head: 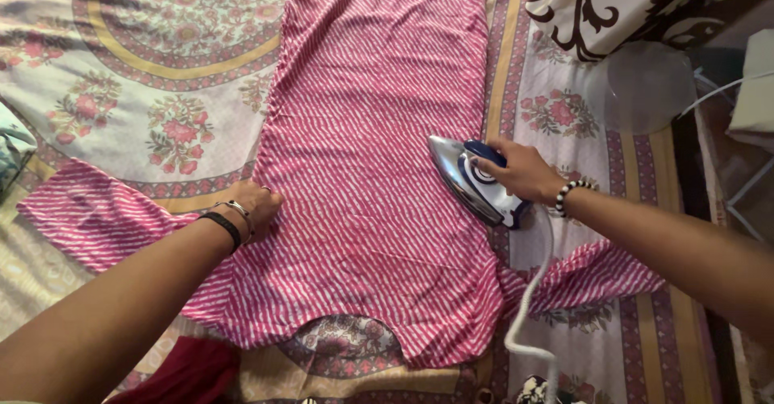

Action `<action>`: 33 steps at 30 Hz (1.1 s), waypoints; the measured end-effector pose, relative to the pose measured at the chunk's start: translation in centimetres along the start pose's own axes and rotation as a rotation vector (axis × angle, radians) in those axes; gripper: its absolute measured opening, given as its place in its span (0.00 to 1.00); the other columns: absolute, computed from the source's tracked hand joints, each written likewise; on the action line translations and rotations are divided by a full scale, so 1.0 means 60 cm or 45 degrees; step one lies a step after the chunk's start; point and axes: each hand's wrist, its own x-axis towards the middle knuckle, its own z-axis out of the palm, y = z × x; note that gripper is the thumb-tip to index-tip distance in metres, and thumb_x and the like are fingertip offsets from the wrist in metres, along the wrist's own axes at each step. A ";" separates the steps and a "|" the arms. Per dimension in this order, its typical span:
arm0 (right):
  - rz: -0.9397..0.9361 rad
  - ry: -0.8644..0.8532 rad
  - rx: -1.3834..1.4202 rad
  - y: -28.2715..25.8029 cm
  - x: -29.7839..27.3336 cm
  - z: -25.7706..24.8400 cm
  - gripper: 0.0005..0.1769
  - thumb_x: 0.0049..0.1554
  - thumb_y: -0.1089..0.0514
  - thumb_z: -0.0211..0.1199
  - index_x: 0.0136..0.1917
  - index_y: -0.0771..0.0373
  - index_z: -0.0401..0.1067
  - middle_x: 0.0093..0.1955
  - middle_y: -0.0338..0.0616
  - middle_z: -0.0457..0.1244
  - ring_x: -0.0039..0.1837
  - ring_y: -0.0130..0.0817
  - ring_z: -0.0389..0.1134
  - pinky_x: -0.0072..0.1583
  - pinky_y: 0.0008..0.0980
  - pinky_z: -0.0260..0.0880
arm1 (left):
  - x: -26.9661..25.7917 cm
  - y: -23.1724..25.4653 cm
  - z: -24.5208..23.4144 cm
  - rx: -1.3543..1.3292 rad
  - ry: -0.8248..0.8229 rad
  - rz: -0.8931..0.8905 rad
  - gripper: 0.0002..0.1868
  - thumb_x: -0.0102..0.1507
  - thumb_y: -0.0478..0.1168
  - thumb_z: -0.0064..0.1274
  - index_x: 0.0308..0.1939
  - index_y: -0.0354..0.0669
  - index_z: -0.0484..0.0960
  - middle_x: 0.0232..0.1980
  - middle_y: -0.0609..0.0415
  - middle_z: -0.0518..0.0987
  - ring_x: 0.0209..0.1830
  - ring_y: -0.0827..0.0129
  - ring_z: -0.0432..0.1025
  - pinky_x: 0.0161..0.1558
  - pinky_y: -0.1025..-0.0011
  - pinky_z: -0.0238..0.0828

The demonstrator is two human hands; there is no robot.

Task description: The person irons a pink and white striped garment on a bed using a handheld electric iron. They smooth the fabric with one hand while moving the iron with the other, periodically lifting and repositioning the garment to access different areas.

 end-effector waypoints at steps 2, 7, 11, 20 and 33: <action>-0.116 -0.047 -0.026 0.005 -0.003 0.008 0.25 0.60 0.41 0.60 0.66 0.54 0.72 0.44 0.47 0.72 0.38 0.36 0.72 0.42 0.37 0.74 | 0.002 -0.003 0.002 -0.019 0.063 0.002 0.20 0.59 0.45 0.62 0.53 0.45 0.79 0.50 0.49 0.83 0.55 0.57 0.78 0.54 0.62 0.77; -0.546 -0.206 -0.241 0.016 -0.058 0.025 0.25 0.55 0.42 0.66 0.62 0.54 0.77 0.46 0.46 0.73 0.43 0.37 0.76 0.47 0.37 0.74 | -0.002 -0.001 0.023 -0.043 0.166 0.004 0.19 0.61 0.46 0.57 0.54 0.45 0.77 0.52 0.49 0.82 0.58 0.56 0.75 0.58 0.61 0.73; -0.550 -0.253 -0.333 0.014 -0.090 0.018 0.23 0.54 0.41 0.66 0.56 0.58 0.76 0.42 0.50 0.72 0.40 0.41 0.75 0.45 0.40 0.73 | -0.004 -0.001 0.030 -0.018 0.165 -0.004 0.24 0.62 0.41 0.55 0.61 0.44 0.71 0.54 0.49 0.81 0.62 0.56 0.72 0.63 0.62 0.68; -0.088 -0.068 -0.291 0.003 -0.052 0.016 0.20 0.62 0.41 0.55 0.56 0.55 0.75 0.37 0.46 0.70 0.35 0.41 0.73 0.40 0.43 0.75 | -0.029 0.008 0.024 -0.043 0.034 -0.086 0.34 0.65 0.43 0.52 0.74 0.50 0.60 0.65 0.50 0.76 0.70 0.56 0.64 0.65 0.61 0.65; 0.107 -0.171 -0.161 0.017 -0.004 -0.003 0.25 0.64 0.38 0.52 0.66 0.53 0.71 0.44 0.50 0.72 0.41 0.49 0.73 0.47 0.47 0.77 | -0.032 0.015 0.033 0.022 -0.005 -0.090 0.32 0.61 0.42 0.61 0.68 0.54 0.68 0.63 0.55 0.78 0.74 0.54 0.60 0.68 0.60 0.64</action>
